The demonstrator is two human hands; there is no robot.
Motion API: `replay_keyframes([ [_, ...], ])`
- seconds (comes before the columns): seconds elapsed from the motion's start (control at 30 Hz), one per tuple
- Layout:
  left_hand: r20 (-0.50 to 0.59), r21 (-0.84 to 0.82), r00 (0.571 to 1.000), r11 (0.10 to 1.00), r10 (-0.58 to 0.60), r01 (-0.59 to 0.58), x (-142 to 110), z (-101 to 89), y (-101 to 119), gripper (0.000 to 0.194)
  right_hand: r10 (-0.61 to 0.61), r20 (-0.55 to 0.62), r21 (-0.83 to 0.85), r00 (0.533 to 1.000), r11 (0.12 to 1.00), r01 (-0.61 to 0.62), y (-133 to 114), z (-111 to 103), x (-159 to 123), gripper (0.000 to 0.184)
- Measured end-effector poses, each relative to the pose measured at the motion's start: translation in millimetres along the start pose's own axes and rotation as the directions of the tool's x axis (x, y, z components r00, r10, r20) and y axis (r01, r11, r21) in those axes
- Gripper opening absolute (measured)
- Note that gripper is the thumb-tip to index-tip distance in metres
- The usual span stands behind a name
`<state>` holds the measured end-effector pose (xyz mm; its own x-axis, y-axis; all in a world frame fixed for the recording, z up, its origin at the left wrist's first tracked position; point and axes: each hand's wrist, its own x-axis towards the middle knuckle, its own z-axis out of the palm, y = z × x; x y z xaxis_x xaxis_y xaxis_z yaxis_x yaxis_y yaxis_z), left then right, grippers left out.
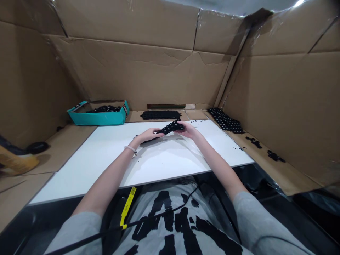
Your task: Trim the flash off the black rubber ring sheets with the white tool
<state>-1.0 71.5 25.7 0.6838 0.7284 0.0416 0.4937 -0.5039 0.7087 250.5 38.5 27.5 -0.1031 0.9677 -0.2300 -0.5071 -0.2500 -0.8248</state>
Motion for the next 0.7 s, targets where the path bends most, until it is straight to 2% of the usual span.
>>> replay_keyframes([
  [0.1,0.042,-0.004,0.999,1.000,-0.024,0.024,-4.3,-6.3,3.6,0.060,-0.006,0.065,-0.026,0.998,1.000,0.008,-1.7,-3.4,0.8,0.013],
  [0.2,0.028,-0.001,0.999,0.999,-0.037,0.037,-6.5,-11.3,3.9,0.058,-0.031,0.116,-0.044,0.993,0.998,0.036,-1.1,-7.2,2.4,0.012],
  [0.27,0.029,-0.001,0.999,0.999,-0.045,0.045,-6.5,-13.1,2.5,0.058,-0.062,0.151,-0.095,0.987,0.992,0.077,0.4,-9.4,3.0,0.008],
  [0.33,0.049,0.010,0.998,0.999,-0.044,0.043,-5.5,-13.6,1.2,0.059,-0.067,0.167,-0.183,0.984,0.978,0.098,2.4,-11.3,3.8,0.012],
  [0.5,0.042,0.109,0.998,0.993,-0.041,0.036,-2.3,-10.7,1.9,0.059,-0.047,0.034,-0.392,0.998,0.918,0.056,8.1,-13.3,10.1,0.015],
  [0.6,-0.005,0.187,0.999,0.981,-0.047,0.047,-1.6,-12.1,1.6,0.058,-0.097,-0.036,-0.387,0.995,0.919,0.076,9.9,-12.3,13.2,0.015],
  [0.7,-0.032,0.232,0.993,0.965,-0.115,0.119,-3.9,-22.3,-2.1,0.057,-0.135,-0.096,-0.351,0.986,0.932,0.094,9.6,-11.1,13.2,0.011],
])
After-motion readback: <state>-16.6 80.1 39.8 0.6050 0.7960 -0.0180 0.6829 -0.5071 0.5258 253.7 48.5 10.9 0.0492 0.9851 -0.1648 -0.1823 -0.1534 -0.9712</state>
